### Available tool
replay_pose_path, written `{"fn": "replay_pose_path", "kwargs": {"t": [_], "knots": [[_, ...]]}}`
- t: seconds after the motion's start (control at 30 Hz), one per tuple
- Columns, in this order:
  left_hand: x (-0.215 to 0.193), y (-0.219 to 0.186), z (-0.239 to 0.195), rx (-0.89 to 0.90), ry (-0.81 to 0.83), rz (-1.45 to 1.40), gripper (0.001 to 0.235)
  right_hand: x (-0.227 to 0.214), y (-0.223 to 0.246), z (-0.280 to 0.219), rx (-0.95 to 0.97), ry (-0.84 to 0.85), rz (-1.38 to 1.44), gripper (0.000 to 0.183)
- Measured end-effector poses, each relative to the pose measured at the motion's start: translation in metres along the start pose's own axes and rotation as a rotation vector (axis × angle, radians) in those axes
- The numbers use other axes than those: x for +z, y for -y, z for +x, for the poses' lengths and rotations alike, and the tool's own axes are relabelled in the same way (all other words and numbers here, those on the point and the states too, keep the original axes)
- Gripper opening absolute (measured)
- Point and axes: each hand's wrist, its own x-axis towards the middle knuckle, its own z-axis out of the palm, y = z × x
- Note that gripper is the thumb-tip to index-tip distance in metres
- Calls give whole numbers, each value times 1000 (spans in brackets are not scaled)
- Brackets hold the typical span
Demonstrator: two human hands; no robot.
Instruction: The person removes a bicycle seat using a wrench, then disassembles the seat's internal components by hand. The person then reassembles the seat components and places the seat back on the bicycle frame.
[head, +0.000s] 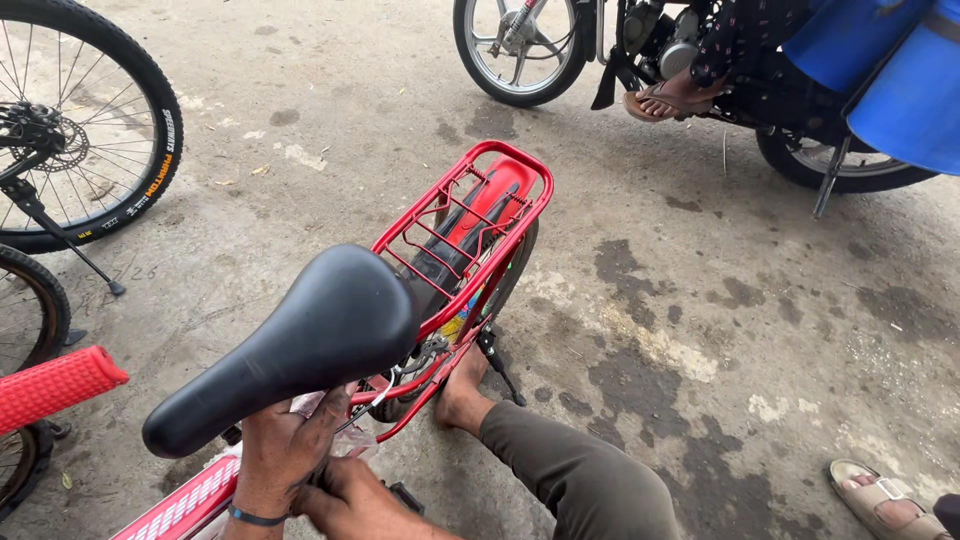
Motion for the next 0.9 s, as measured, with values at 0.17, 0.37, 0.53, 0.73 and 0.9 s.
{"fn": "replay_pose_path", "kwargs": {"t": [0.17,0.37,0.53,0.73,0.9], "knots": [[-1,7,-8,-180,30,63,30,16,-13,1,13,43,116,24],[0,1,-10,-115,13,130,29,10,-18,0,-62,96,72,22],[-3,13,-4,-84,26,180,30,-7,-9,12,-390,-150,-253,21],[2,21,-5,91,44,164,29,-59,-6,11,-283,-312,-535,21],[-7,30,-10,212,118,324,31,-8,-13,-4,8,-53,-78,27]]}}
